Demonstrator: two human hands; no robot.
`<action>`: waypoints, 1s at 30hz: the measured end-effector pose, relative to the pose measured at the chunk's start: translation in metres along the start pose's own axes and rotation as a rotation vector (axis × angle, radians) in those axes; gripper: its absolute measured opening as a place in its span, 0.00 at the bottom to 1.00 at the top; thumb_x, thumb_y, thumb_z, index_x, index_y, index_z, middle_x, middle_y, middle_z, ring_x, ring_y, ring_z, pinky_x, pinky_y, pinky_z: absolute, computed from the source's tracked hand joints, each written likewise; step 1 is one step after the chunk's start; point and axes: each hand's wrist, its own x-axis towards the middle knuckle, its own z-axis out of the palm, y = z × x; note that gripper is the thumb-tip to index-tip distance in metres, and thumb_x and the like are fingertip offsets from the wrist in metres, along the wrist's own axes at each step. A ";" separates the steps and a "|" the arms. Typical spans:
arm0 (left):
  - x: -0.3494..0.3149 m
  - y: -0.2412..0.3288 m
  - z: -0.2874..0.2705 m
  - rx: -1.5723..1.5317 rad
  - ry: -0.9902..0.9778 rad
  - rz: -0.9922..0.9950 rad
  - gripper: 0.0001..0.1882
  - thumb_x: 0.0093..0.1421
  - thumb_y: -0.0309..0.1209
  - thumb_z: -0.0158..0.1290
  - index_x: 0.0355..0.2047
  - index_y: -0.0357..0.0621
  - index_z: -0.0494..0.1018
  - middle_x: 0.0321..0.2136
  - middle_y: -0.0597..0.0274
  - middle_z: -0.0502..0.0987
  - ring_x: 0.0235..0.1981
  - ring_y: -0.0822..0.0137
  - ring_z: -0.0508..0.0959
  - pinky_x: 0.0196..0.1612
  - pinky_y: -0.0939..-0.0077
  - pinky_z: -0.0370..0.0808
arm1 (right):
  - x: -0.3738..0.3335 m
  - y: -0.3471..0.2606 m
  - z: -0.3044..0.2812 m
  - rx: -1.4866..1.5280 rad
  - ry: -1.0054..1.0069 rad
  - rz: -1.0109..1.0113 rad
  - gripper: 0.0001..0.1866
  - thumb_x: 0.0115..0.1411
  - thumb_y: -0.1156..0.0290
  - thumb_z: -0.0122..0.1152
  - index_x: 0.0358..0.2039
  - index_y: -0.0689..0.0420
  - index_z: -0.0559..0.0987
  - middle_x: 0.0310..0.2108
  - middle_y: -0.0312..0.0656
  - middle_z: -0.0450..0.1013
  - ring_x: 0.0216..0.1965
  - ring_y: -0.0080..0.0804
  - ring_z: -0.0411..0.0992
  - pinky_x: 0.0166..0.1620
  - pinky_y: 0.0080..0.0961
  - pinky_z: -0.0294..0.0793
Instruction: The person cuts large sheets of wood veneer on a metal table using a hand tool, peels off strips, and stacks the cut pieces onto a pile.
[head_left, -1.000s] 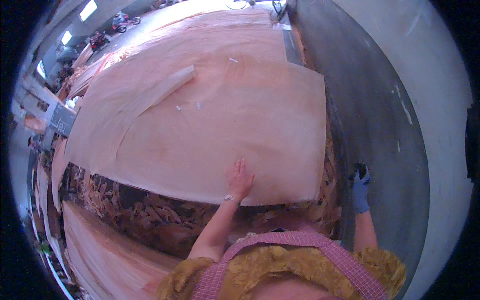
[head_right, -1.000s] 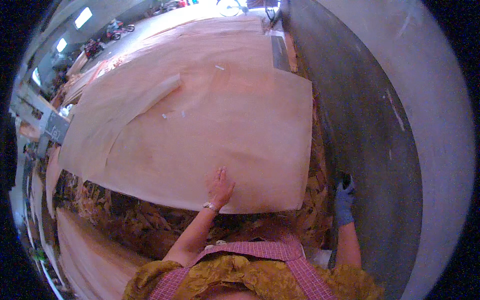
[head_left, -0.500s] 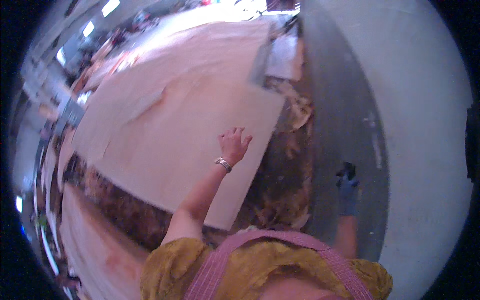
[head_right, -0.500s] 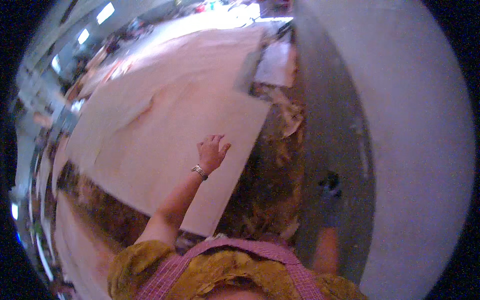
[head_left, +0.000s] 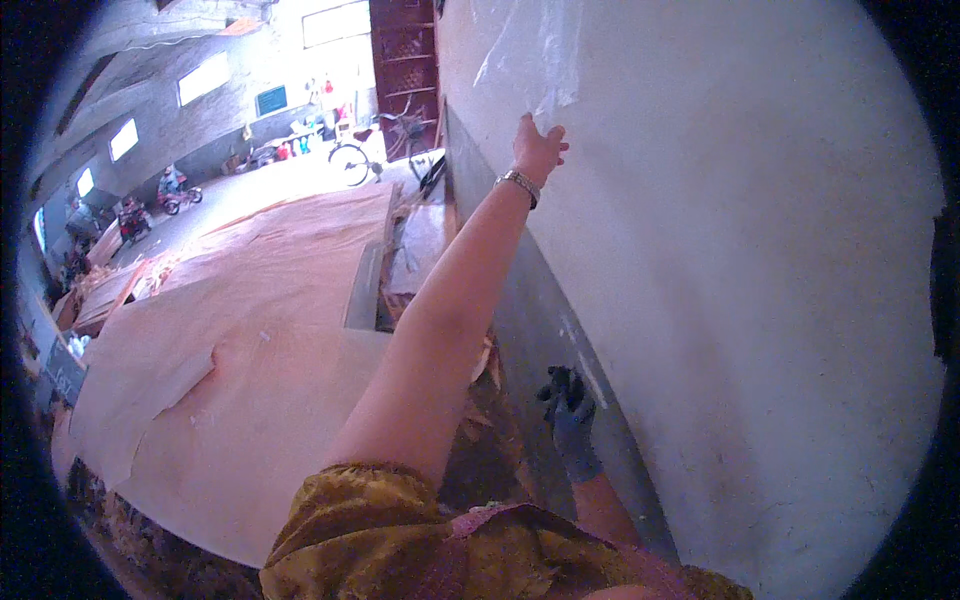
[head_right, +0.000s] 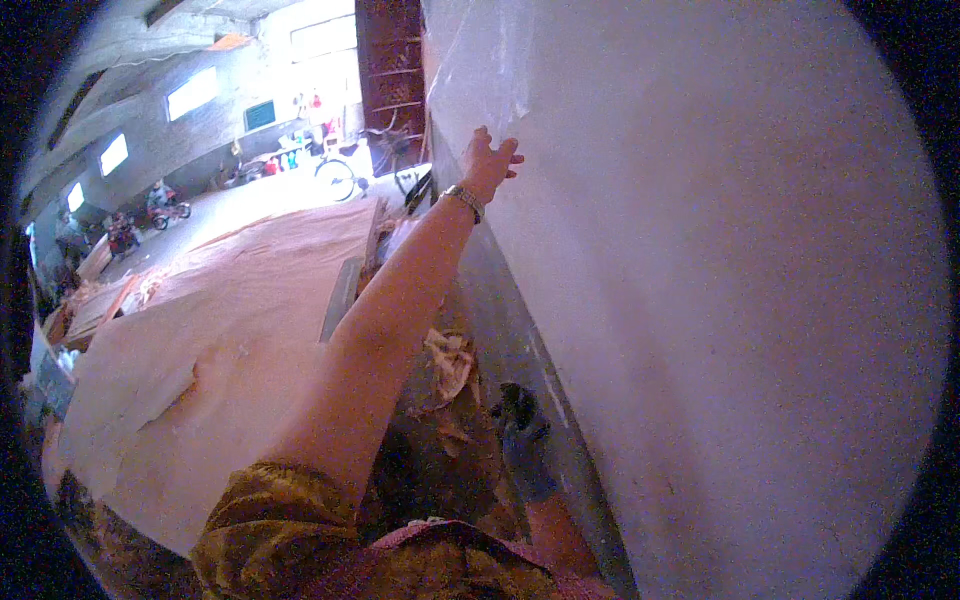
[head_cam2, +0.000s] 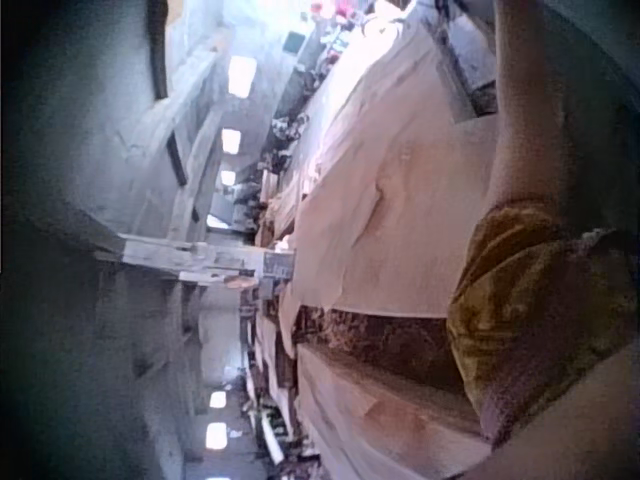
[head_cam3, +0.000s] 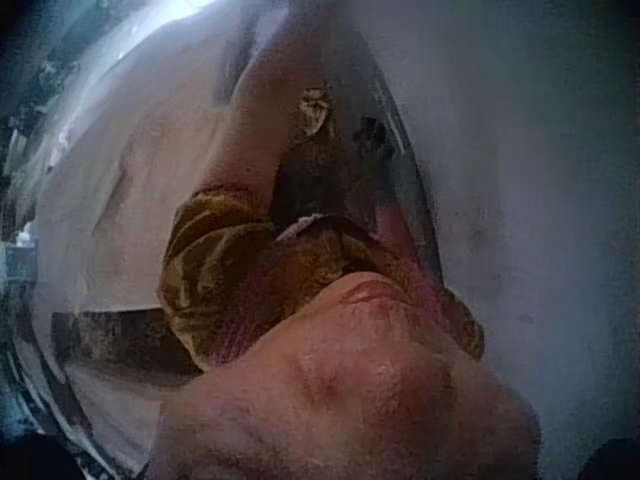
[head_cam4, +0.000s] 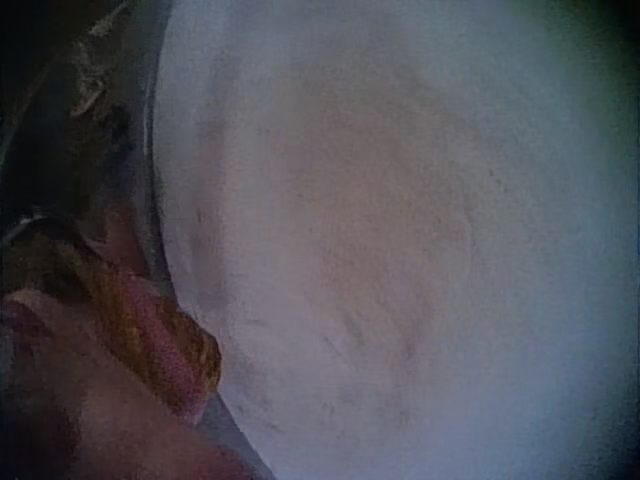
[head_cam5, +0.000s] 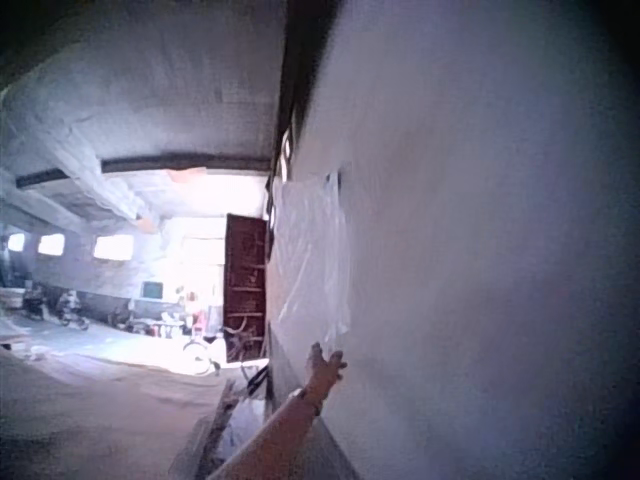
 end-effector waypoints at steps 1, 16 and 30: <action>0.016 -0.004 -0.004 -0.016 0.015 -0.005 0.19 0.58 0.31 0.58 0.48 0.33 0.73 0.34 0.54 0.78 0.25 0.69 0.80 0.24 0.74 0.75 | -0.006 -0.016 0.007 0.019 -0.030 0.035 0.12 0.68 0.68 0.51 0.48 0.55 0.77 0.31 0.31 0.75 0.23 0.15 0.63 0.25 0.17 0.61; -0.252 -0.068 -0.164 0.010 -0.673 -0.438 0.13 0.64 0.38 0.56 0.33 0.40 0.76 0.29 0.65 0.79 0.28 0.76 0.76 0.29 0.79 0.72 | 0.253 -0.186 0.082 0.390 -0.202 -0.601 0.15 0.65 0.66 0.55 0.48 0.59 0.79 0.40 0.37 0.79 0.38 0.23 0.75 0.39 0.19 0.74; -0.233 0.038 -0.185 -0.353 -0.430 -0.278 0.22 0.69 0.44 0.46 0.40 0.33 0.74 0.35 0.52 0.82 0.40 0.68 0.80 0.43 0.70 0.77 | 0.044 -0.071 0.134 0.105 -0.196 -0.230 0.16 0.65 0.67 0.58 0.50 0.60 0.74 0.32 0.36 0.72 0.29 0.20 0.69 0.32 0.16 0.68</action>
